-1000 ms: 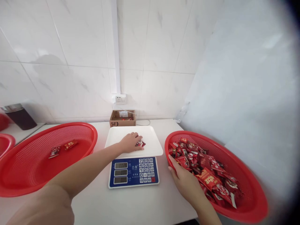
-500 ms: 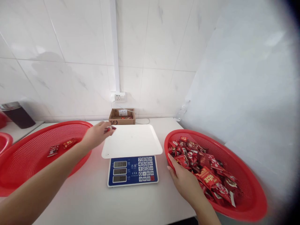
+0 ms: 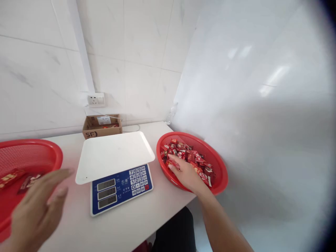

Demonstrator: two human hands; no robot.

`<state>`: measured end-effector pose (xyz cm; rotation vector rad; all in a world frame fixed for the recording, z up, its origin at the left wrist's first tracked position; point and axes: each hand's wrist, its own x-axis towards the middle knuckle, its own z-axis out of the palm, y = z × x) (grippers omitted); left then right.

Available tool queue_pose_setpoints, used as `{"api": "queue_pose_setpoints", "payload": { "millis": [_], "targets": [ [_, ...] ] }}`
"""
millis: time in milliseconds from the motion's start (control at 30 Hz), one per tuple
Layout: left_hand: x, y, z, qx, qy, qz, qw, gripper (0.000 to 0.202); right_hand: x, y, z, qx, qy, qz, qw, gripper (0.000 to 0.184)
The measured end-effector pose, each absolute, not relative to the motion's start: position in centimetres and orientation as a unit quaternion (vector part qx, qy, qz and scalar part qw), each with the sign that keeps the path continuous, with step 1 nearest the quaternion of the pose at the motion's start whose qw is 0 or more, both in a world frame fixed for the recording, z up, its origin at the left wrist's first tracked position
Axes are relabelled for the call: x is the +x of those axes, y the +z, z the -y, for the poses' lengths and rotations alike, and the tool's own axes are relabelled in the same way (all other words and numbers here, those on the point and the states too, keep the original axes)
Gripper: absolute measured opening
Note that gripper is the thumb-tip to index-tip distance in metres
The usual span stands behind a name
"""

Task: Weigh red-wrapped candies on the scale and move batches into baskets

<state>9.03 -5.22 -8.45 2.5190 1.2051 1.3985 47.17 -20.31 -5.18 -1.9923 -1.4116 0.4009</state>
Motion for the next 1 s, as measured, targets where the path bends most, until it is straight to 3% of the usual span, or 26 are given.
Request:
{"api": "queue_pose_setpoints", "payload": {
  "millis": [167, 300, 433, 633, 833, 933, 1000],
  "targets": [
    [14.8, -9.9, 9.9, 0.847, 0.466, -0.255, 0.015, 0.02, 50.6, -4.7, 19.5, -0.818, 0.102, 0.55, 0.136, 0.055],
    [15.3, -11.4, 10.0, 0.859, 0.464, -0.205, 0.06, 0.017, 51.7, -5.5, 18.9, -0.824, 0.11, 0.549, 0.084, 0.059],
    [14.7, -12.3, 9.7, 0.854, 0.448, -0.234, 0.122, 0.017, 50.8, -5.7, 18.4, -0.831, 0.109, 0.542, 0.057, 0.074],
    [14.9, -12.6, 9.7, 0.839, 0.46, -0.244, 0.156, 0.018, 49.8, -4.9, 17.2, -0.843, 0.081, 0.527, 0.066, 0.04],
    [14.8, -12.6, 9.5, 0.851, 0.449, -0.234, 0.137, 0.017, 51.4, -1.8, 18.8, -0.853, 0.084, 0.508, 0.082, 0.049],
    [14.8, -12.5, 9.4, 0.852, 0.448, -0.235, 0.135, 0.017, 51.6, -1.6, 20.4, -0.836, 0.143, 0.528, 0.045, 0.049],
    [14.8, -12.6, 9.5, 0.853, 0.444, -0.236, 0.14, 0.017, 51.3, -2.3, 21.3, -0.822, 0.178, 0.541, 0.008, 0.061]
  ]
}}
